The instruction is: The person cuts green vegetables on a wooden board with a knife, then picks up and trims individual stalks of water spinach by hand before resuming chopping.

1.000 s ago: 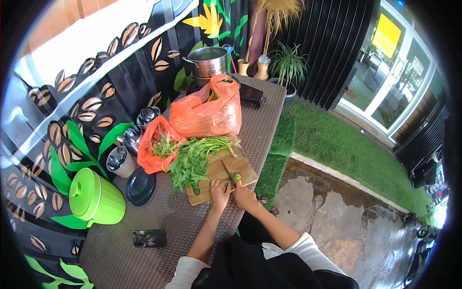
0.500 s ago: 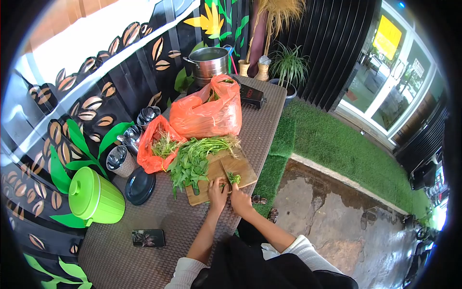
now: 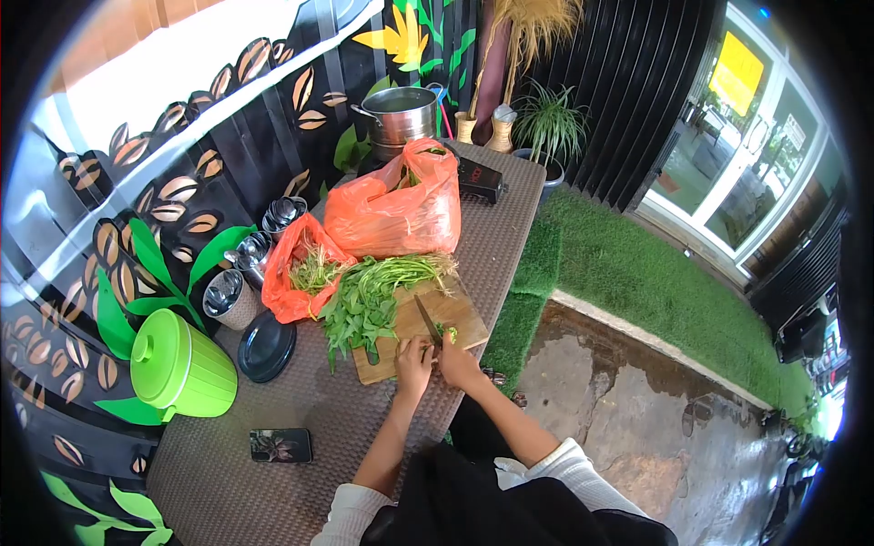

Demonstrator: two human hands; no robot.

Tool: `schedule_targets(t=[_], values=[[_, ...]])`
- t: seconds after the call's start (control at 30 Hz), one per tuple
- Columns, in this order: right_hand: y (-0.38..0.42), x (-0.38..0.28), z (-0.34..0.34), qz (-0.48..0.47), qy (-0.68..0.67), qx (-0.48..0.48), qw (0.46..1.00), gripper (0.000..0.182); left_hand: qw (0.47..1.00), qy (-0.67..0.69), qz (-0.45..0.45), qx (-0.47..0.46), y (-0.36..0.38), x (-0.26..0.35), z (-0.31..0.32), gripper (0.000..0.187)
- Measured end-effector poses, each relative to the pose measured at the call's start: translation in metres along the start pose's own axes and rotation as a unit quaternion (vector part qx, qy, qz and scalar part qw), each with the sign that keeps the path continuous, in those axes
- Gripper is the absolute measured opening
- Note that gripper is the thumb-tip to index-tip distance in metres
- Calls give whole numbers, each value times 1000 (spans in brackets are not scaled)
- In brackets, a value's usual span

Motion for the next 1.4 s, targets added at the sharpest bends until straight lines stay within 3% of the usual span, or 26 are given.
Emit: schedule_targets(t=[0.1, 0.3, 0.37, 0.6, 0.7, 0.77, 0.87, 1.13, 1.27, 1.4], values=[[11, -5, -1, 2, 6, -7, 1000, 34, 998, 6, 55, 10, -1, 14, -5, 12], [5, -4, 8, -8, 20, 15, 1000, 33, 999, 10, -39, -12, -5, -1, 0, 18], [-2, -1, 6, -20, 4, -17, 1000, 34, 994, 50, -93, 6, -5, -9, 0, 20], [14, -7, 11, 14, 15, -17, 1000, 36, 995, 25, -93, -1, -5, -6, -4, 18], [3, -1, 9, -1, -3, -3, 1000, 40, 998, 22, -59, 3, -1, 0, -9, 16], [6, -2, 7, -18, -1, -2, 1000, 42, 1000, 17, 13, 9, -1, 6, -9, 15], [23, -11, 10, -1, 52, -15, 999, 43, 999, 30, -9, 13, -1, 2, -9, 15], [5, -5, 10, -2, -22, -30, 999, 33, 996, 38, -77, 10, -3, -6, -7, 15], [16, -11, 15, 5, 22, 11, 1000, 26, 995, 33, -94, 16, -3, -4, -9, 14], [-3, -6, 11, -4, 3, -13, 1000, 25, 999, 3, -47, -4, -1, 3, -12, 14]])
Point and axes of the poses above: each hand's wrist, its own y-axis away from the middle knuckle, its own z-axis out of the palm, x = y × z, the point moved 7 cm from there along -y, towards the middle knuckle, and after that the axes turned 15 degrees about x, right-handed, at the moved point
